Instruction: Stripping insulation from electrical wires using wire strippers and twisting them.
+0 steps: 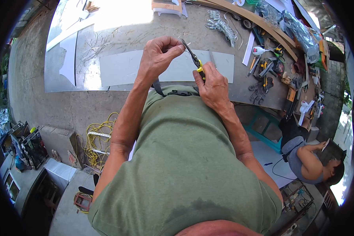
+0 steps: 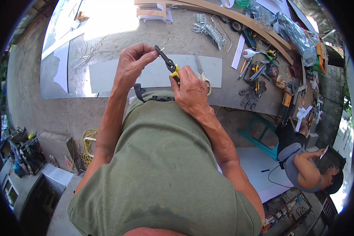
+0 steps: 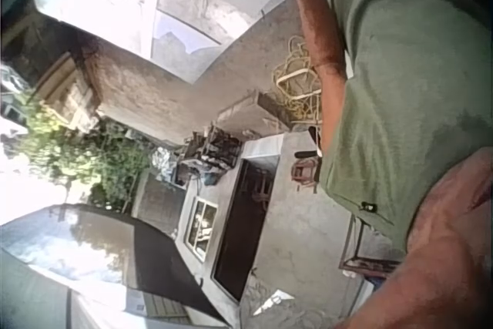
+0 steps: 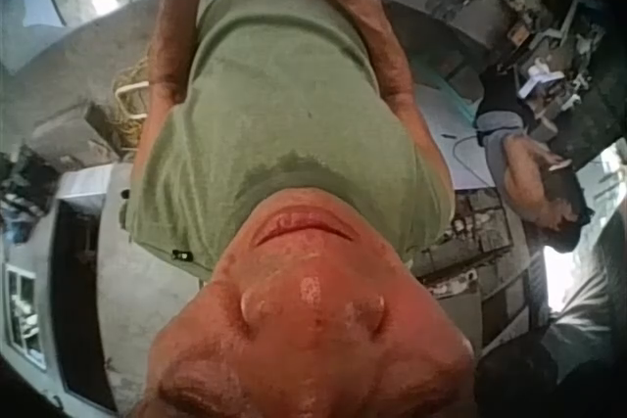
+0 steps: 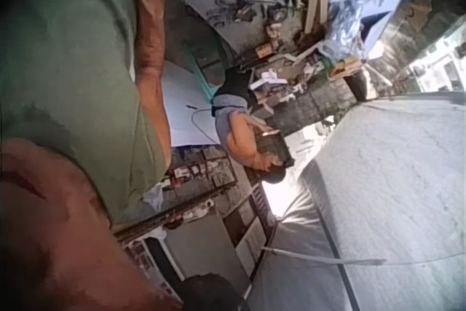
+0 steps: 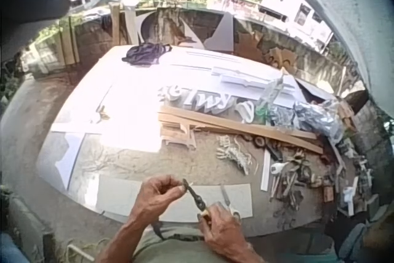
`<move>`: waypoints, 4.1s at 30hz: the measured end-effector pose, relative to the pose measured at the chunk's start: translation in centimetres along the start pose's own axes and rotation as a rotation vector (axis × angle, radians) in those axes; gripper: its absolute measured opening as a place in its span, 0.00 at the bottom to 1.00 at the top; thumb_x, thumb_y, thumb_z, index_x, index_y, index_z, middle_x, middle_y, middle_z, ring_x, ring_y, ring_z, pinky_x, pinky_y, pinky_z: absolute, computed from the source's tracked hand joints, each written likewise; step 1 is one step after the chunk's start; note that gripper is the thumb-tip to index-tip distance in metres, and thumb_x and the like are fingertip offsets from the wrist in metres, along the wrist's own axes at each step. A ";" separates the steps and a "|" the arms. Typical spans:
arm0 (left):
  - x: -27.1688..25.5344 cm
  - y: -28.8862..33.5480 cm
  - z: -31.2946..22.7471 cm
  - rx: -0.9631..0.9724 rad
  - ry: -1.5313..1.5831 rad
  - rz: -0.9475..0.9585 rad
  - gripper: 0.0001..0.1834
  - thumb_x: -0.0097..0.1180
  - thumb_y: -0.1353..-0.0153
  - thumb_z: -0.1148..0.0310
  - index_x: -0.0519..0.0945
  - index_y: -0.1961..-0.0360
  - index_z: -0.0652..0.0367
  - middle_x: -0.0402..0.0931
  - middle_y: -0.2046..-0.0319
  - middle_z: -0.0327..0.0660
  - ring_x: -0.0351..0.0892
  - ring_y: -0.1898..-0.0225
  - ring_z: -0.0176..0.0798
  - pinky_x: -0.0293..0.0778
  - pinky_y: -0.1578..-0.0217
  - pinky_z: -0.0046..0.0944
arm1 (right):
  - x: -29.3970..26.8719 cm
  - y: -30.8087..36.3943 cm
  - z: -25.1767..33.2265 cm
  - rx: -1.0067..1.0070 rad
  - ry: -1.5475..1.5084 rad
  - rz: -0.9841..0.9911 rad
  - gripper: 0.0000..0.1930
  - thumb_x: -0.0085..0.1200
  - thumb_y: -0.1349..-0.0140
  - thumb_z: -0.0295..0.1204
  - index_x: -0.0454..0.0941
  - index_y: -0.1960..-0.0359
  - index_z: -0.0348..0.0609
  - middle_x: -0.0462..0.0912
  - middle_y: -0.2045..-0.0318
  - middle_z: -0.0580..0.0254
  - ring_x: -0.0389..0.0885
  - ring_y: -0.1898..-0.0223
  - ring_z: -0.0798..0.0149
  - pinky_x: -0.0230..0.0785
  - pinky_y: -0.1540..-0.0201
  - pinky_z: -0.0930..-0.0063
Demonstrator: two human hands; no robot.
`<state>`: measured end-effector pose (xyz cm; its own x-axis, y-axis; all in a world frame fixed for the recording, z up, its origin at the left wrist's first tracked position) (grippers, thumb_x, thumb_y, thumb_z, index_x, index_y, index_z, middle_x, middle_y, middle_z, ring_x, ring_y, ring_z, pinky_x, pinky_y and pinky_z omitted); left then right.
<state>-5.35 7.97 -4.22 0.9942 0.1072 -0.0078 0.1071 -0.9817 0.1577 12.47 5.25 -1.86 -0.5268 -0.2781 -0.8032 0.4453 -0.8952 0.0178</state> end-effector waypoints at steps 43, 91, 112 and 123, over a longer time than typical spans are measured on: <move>2.5 2.6 -0.9 -0.075 0.693 0.509 0.13 0.53 0.29 0.66 0.80 0.65 0.67 0.74 0.75 0.34 0.54 0.83 0.19 0.49 0.82 0.25 | -3.4 -4.0 2.2 -0.142 -0.927 -0.124 0.11 0.64 0.38 0.31 0.82 0.57 0.40 0.81 0.56 0.59 0.81 0.52 0.61 0.72 0.47 0.67; -2.3 1.7 1.1 0.247 0.995 0.355 0.13 0.47 0.26 0.62 0.78 0.59 0.60 0.59 0.88 0.32 0.58 0.82 0.30 0.65 0.67 0.36 | -1.1 -4.5 -3.3 0.016 -0.485 -0.360 0.09 0.62 0.40 0.25 0.79 0.62 0.33 0.79 0.66 0.57 0.79 0.74 0.66 0.73 0.67 0.68; 3.0 1.2 -1.5 0.059 -0.145 0.139 0.10 0.64 0.37 0.71 0.85 0.58 0.66 0.86 0.71 0.44 0.84 0.71 0.34 0.80 0.67 0.34 | -3.6 -5.3 -0.5 -0.163 -0.516 -0.133 0.10 0.63 0.38 0.28 0.78 0.61 0.33 0.81 0.57 0.55 0.82 0.62 0.59 0.75 0.59 0.66; 3.4 1.5 0.0 -0.069 0.283 0.109 0.12 0.64 0.35 0.69 0.83 0.59 0.70 0.85 0.70 0.47 0.85 0.70 0.35 0.81 0.66 0.33 | -2.0 -3.9 -1.9 0.106 -0.878 -0.175 0.09 0.61 0.34 0.28 0.81 0.56 0.37 0.80 0.48 0.53 0.82 0.55 0.67 0.76 0.51 0.72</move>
<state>-1.87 6.90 -4.03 0.9567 0.0513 0.2864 -0.0101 -0.9779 0.2089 13.17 9.95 -1.51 -0.9635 -0.2617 -0.0563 0.2605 -0.9651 0.0277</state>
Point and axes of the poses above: each hand's wrist, its own y-axis away from the middle knuckle, its own x-axis out of the palm, z = x × y, the point moved 8 cm from there along -y, towards the middle knuckle
